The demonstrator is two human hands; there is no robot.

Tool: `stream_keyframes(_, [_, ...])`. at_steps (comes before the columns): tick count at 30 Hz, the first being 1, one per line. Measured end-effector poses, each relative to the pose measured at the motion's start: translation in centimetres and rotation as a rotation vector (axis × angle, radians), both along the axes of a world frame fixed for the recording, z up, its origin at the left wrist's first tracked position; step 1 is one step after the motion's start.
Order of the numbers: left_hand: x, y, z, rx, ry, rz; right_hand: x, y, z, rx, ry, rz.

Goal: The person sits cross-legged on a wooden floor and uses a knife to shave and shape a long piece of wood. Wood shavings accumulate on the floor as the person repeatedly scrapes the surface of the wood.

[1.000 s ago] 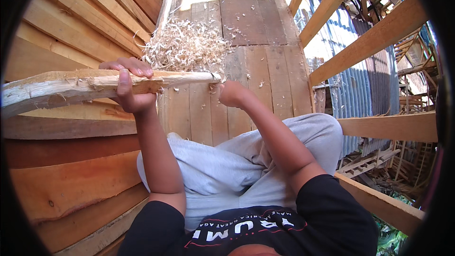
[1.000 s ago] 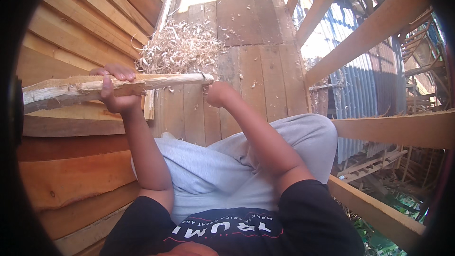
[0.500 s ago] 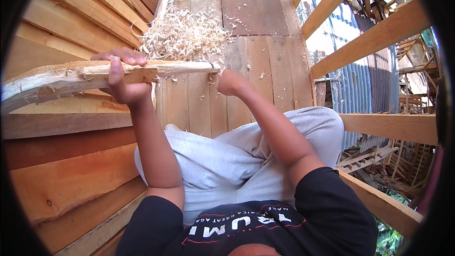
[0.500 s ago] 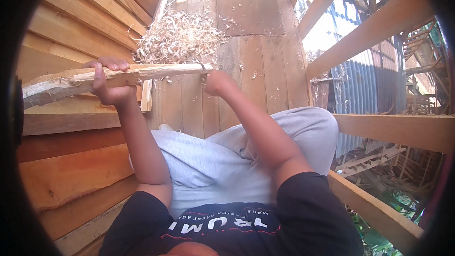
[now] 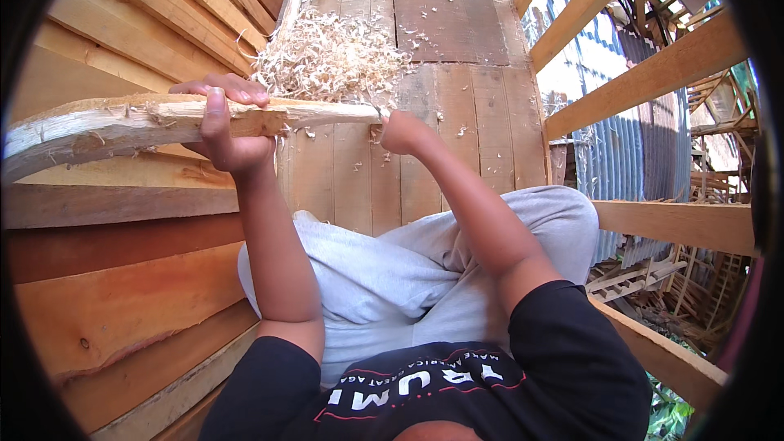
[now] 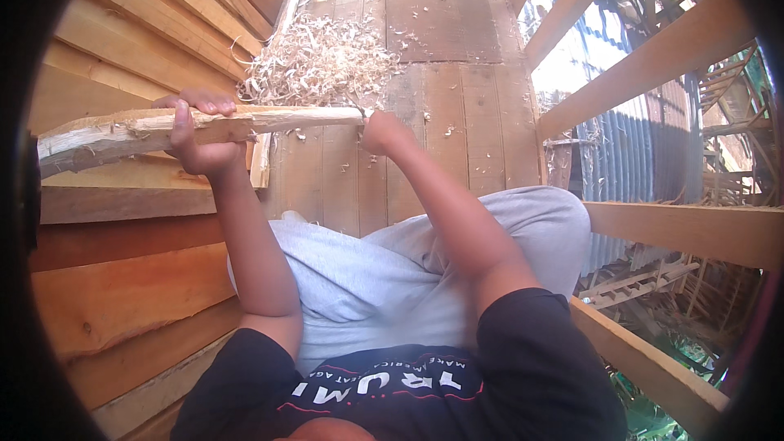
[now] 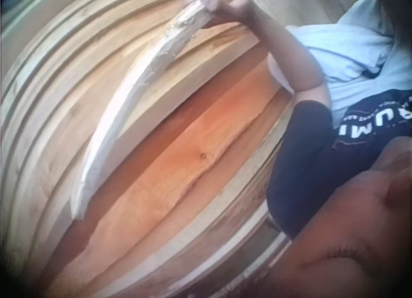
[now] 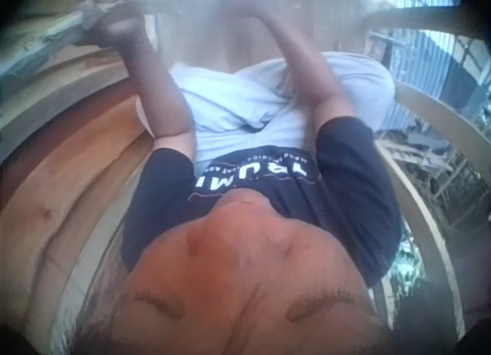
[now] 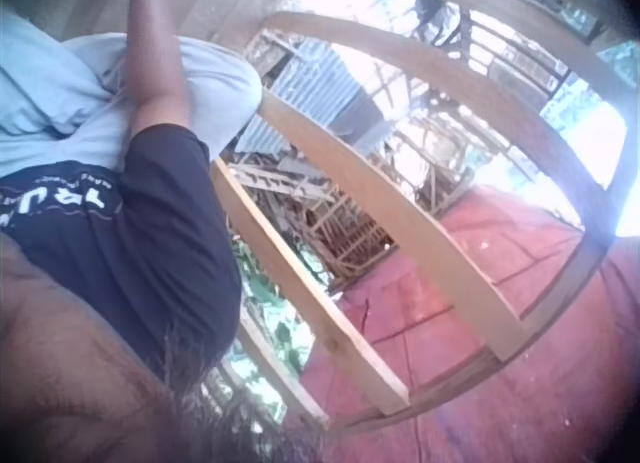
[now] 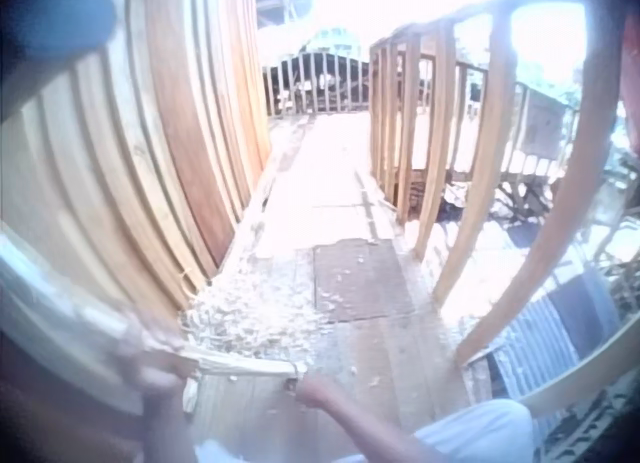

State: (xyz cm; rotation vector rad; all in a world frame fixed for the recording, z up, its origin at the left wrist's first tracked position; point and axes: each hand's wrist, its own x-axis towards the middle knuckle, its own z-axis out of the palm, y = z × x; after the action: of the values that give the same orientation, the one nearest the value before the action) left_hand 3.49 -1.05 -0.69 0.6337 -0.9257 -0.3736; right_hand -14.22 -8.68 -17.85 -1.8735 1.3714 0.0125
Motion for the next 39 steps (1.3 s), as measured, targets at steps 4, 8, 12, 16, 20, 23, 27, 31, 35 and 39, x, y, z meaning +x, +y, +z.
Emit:
stream_keyframes(4, [0.9, 0.4, -0.3, -0.016, 0.007, -0.053, -0.4, 0.5, 2.2, 0.089, 0.031, 0.064])
stream_keyframes(8, [0.5, 0.5, 0.1, -0.033, -0.021, -0.026, -0.8, 2.2, 0.8, 0.005, 0.083, 0.067])
stream_keyframes(12, [0.5, 0.1, -0.3, -0.007, -0.009, 0.036, -0.1, 0.4, 0.2, 0.015, 0.047, 0.037])
stream_keyframes(16, [0.5, 0.2, -0.1, -0.012, -0.019, 0.004, 0.1, -0.2, 0.3, 0.080, 0.043, 0.018])
stream_keyframes(20, [0.4, 0.8, 0.1, -0.011, -0.009, -0.024, -0.6, 2.0, 0.4, 0.043, 0.171, 0.095])
stream_keyframes(23, [0.0, 0.4, 0.4, 0.014, -0.015, 0.034, -0.4, 1.3, 0.1, 0.031, 0.122, 0.058])
stream_keyframes(27, [-1.0, 0.2, 0.4, 0.012, -0.014, 0.013, -0.2, -0.6, -1.0, 0.040, 0.051, 0.064])
stream_keyframes(31, [0.0, 0.6, 0.0, -0.011, -0.038, -0.074, -1.1, 1.2, -0.6, 0.086, 0.100, 0.087])
stream_keyframes(35, [0.9, 0.6, 0.0, 0.036, -0.100, -0.047, -1.1, 1.3, -1.3, 0.037, 0.125, 0.034])
stream_keyframes(39, [0.5, 0.1, -0.1, -0.001, 0.011, -0.047, -0.8, -0.6, -1.1, 0.078, 0.080, 0.038])
